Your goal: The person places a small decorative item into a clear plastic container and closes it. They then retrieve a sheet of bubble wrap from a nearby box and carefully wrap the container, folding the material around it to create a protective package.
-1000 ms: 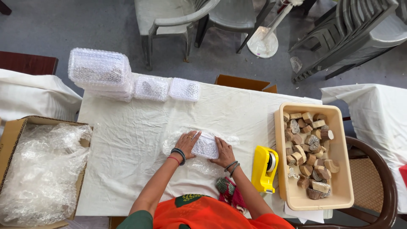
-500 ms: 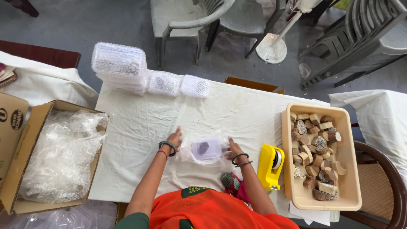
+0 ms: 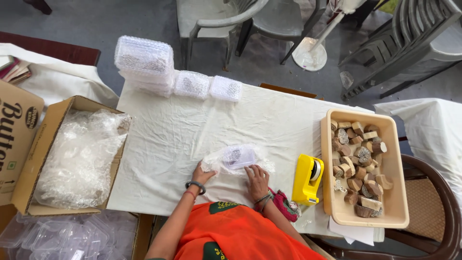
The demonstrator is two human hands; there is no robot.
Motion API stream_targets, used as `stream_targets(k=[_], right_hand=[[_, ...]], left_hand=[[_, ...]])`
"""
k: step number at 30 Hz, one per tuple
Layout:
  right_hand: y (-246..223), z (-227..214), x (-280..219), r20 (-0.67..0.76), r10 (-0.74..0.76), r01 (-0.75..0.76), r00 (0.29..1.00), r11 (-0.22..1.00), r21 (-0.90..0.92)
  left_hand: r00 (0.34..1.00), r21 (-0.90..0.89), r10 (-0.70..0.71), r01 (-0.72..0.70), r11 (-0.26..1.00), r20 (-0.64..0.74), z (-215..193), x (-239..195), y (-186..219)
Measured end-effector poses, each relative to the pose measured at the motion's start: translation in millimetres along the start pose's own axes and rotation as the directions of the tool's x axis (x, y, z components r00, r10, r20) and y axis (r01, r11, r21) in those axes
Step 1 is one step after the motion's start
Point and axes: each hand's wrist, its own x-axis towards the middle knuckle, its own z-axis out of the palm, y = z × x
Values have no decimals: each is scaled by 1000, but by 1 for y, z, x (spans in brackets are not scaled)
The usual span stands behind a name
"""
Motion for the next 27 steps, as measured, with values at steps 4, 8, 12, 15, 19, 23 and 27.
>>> stream_targets(k=[4,8,12,15,19,23,27], right_hand=[[35,24,-2,47,152,-153,987,988,20],[67,26,-5,101,229,-249,968,928,278],[81,42,-3,224,333,-400,916,716,572],[76,47,-3,259,369,-449,892,676,584],[64,44,5,317,375,-489,871,721,490],[60,47,12,213,326,-380,921,870,313],[37,24,24,25,249,-247,968,933,263]], left_hand=[[906,-502,-423,366,784,0,-10,55,-26],[891,-785,-444,208,583,-94,-51,64,-8],[838,-845,-534,200,495,-115,-52,29,3],[699,-602,-589,281,747,-405,-29,-48,67],[744,622,537,-211,754,-399,-4,-110,86],[841,706,396,-529,470,367,7,-127,140],[747,800,456,-589,117,483,13,-98,75]])
